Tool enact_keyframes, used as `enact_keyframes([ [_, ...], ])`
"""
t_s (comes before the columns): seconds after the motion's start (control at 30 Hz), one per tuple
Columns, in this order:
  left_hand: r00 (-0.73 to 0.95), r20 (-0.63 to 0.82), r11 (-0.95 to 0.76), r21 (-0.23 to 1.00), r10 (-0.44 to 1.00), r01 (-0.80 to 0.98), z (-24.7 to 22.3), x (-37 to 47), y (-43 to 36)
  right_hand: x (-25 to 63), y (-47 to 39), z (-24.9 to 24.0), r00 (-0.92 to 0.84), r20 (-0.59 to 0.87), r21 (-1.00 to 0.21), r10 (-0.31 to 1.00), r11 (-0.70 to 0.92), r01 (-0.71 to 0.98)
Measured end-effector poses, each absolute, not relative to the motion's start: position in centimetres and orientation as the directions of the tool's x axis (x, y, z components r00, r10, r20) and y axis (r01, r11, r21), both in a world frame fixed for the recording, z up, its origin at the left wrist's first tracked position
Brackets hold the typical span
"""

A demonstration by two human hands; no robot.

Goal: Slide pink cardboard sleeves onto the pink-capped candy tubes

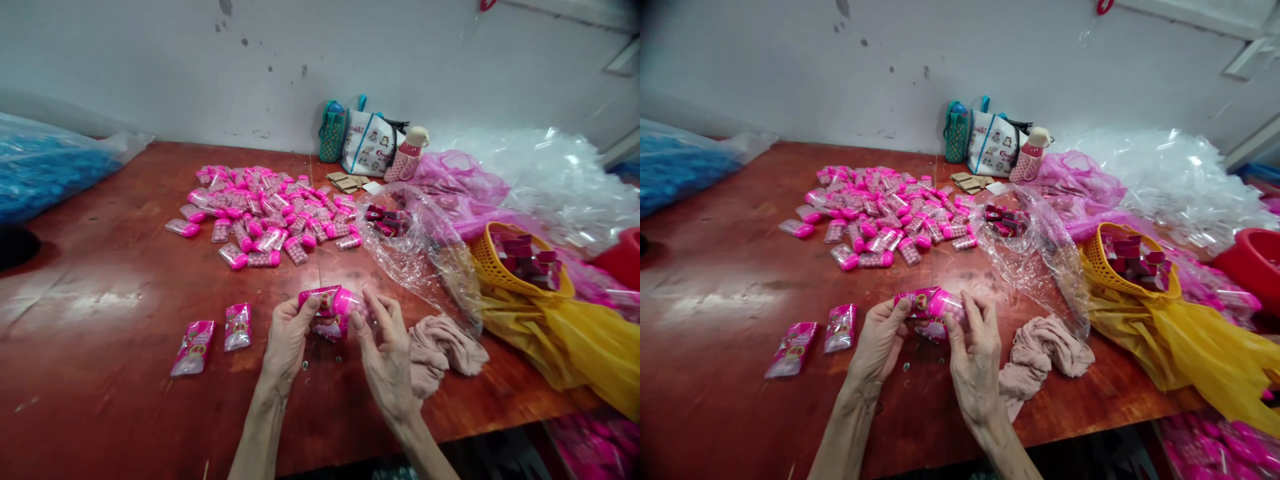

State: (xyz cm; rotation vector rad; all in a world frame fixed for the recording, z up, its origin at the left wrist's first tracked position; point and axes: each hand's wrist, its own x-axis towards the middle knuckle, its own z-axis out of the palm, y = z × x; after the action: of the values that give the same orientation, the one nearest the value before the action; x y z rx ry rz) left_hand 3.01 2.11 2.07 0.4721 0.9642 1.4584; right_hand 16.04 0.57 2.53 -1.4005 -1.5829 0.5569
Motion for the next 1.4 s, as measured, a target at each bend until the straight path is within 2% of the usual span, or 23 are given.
enact_keyframes([
  [0.13,-0.09,-0.276,0.184,0.817,0.957,-0.547,2.0,3.2,1.9,16.2,0.5,2.3,0.112,0.406,-0.783,0.907,0.281,0.555],
  [0.27,-0.044,-0.282,0.209,0.799,0.959,-0.564,2.0,3.3,1.8,16.2,0.1,2.1,0.108,0.495,-0.724,0.862,0.34,0.601],
  [0.33,-0.034,-0.276,0.205,0.787,0.961,-0.582,2.0,3.4,1.8,16.1,-0.1,2.1,0.109,0.475,-0.752,0.873,0.339,0.565],
  [0.47,-0.039,-0.267,0.193,0.78,0.963,-0.595,2.1,3.6,1.9,16.4,-0.2,2.1,0.062,0.328,-0.878,0.943,0.28,0.388],
  [0.53,-0.046,-0.275,0.198,0.787,0.96,-0.584,2.1,3.6,1.8,16.6,-0.2,2.1,0.072,0.319,-0.888,0.945,0.271,0.371],
  [0.77,0.063,-0.274,0.259,0.772,0.96,-0.581,1.6,3.7,1.6,16.4,-0.7,2.3,0.177,0.545,-0.726,0.819,0.355,0.589],
  [0.83,0.063,-0.27,0.254,0.764,0.961,-0.593,1.4,3.7,1.7,16.3,-0.8,2.3,0.174,0.52,-0.741,0.836,0.34,0.58],
  [1.0,0.008,-0.29,0.234,0.757,0.957,-0.61,1.4,3.9,1.9,16.3,-0.8,2.0,0.178,0.346,-0.859,0.921,0.235,0.455],
  [1.1,0.038,-0.286,0.246,0.742,0.958,-0.623,1.4,3.8,2.0,16.5,-0.8,1.9,0.214,0.277,-0.907,0.937,0.181,0.381],
  [1.27,0.071,-0.238,0.22,0.69,0.969,-0.689,1.2,4.1,1.9,17.0,-1.0,2.3,0.275,0.356,-0.876,0.893,0.217,0.43],
  [1.4,0.064,-0.245,0.227,0.726,0.967,-0.649,1.1,4.4,1.9,17.1,-1.2,2.6,0.239,0.372,-0.87,0.897,0.246,0.427],
])
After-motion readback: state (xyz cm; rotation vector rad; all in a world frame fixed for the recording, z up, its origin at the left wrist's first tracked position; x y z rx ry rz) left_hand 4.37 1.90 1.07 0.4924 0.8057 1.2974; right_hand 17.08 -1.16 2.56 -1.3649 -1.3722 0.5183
